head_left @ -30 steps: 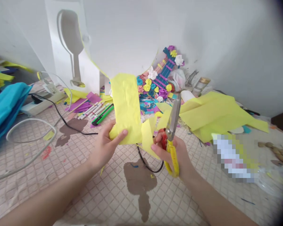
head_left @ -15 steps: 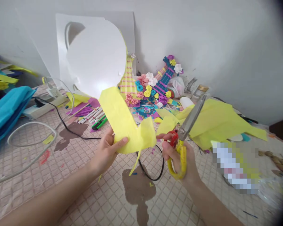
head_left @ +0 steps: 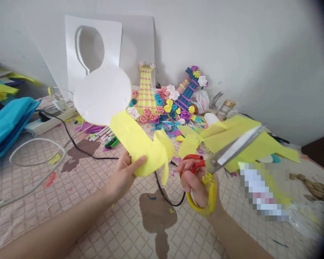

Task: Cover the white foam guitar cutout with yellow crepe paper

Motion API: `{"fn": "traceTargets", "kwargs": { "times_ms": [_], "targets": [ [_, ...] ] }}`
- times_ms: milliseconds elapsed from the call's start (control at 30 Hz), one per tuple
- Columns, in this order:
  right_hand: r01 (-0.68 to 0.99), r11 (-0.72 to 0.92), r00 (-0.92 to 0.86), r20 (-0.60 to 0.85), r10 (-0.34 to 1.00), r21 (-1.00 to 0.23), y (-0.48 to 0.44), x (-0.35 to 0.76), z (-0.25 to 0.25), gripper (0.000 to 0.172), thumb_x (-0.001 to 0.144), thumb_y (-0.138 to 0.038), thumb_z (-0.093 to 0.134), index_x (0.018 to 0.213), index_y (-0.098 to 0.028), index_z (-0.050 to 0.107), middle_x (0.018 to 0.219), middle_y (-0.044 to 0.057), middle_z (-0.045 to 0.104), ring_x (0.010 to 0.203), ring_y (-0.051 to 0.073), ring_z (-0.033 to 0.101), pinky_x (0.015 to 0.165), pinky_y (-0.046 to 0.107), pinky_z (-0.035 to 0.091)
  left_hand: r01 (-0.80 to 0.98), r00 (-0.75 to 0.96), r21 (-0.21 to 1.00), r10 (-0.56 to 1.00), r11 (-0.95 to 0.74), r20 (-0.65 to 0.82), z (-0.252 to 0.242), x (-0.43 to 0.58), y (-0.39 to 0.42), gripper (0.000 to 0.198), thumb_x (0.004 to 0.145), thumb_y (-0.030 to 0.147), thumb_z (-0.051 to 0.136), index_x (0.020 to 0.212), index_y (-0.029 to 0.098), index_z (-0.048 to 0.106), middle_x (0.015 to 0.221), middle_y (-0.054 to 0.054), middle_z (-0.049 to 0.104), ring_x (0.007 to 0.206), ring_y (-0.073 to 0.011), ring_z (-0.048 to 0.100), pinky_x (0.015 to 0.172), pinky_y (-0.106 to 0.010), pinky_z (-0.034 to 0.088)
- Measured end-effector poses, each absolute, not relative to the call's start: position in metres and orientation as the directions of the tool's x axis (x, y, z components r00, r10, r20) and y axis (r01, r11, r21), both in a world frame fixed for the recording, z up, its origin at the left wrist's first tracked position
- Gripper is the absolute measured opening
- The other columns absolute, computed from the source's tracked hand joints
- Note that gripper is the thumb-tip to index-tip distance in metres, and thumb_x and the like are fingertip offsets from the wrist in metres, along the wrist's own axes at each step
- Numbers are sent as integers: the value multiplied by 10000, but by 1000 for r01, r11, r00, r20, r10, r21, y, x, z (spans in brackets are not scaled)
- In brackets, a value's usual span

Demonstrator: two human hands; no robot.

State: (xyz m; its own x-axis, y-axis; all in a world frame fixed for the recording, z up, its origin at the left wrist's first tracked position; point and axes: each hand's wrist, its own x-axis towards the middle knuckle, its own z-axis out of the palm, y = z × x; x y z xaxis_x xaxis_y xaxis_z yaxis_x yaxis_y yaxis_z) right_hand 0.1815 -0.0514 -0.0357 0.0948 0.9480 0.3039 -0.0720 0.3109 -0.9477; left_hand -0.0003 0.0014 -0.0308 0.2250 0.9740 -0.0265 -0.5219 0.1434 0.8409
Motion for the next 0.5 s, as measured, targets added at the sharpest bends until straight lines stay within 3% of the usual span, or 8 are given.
{"fn": "traceTargets", "kwargs": {
  "times_ms": [133, 300, 433, 500],
  "targets": [
    [32, 153, 92, 156, 984, -988, -51, 173, -34, 196, 751, -372, 556, 763, -204, 456, 546, -66, 423, 430, 76, 386, 403, 208, 330, -580, 176, 806, 984, 119, -18, -26, -2, 3, 308, 691, 208, 681, 987, 165, 610, 1045, -78, 664, 920, -213, 631, 747, -263, 526],
    [299, 26, 71, 50, 996, -954, -56, 164, -38, 342, 689, -333, 602, 964, -222, 432, 862, 4, 544, 724, 143, 537, 643, 263, 458, -612, 199, 776, 979, 149, -31, -24, -2, -4, 300, 692, 225, 686, 987, 205, 636, 981, -43, 687, 899, -191, 636, 724, -235, 523],
    [463, -31, 100, 18, 995, -886, -56, 163, -36, 326, 709, -339, 559, 956, -220, 381, 858, 22, 553, 686, 162, 551, 604, 277, 461, -585, 244, 797, 970, 151, -5, -25, -2, -9, 216, 658, 248, 714, 864, 205, 665, 861, -25, 704, 685, -159, 652, 574, -214, 516],
    [574, -35, 133, 51, 990, -818, -54, 164, -35, 297, 718, -363, 543, 915, -212, 380, 809, 25, 542, 660, 171, 541, 589, 289, 453, -577, 209, 811, 977, 97, 32, -24, -1, -11, 196, 692, 258, 686, 881, 219, 654, 879, -13, 699, 681, -146, 645, 576, -210, 512]
  ]
}}
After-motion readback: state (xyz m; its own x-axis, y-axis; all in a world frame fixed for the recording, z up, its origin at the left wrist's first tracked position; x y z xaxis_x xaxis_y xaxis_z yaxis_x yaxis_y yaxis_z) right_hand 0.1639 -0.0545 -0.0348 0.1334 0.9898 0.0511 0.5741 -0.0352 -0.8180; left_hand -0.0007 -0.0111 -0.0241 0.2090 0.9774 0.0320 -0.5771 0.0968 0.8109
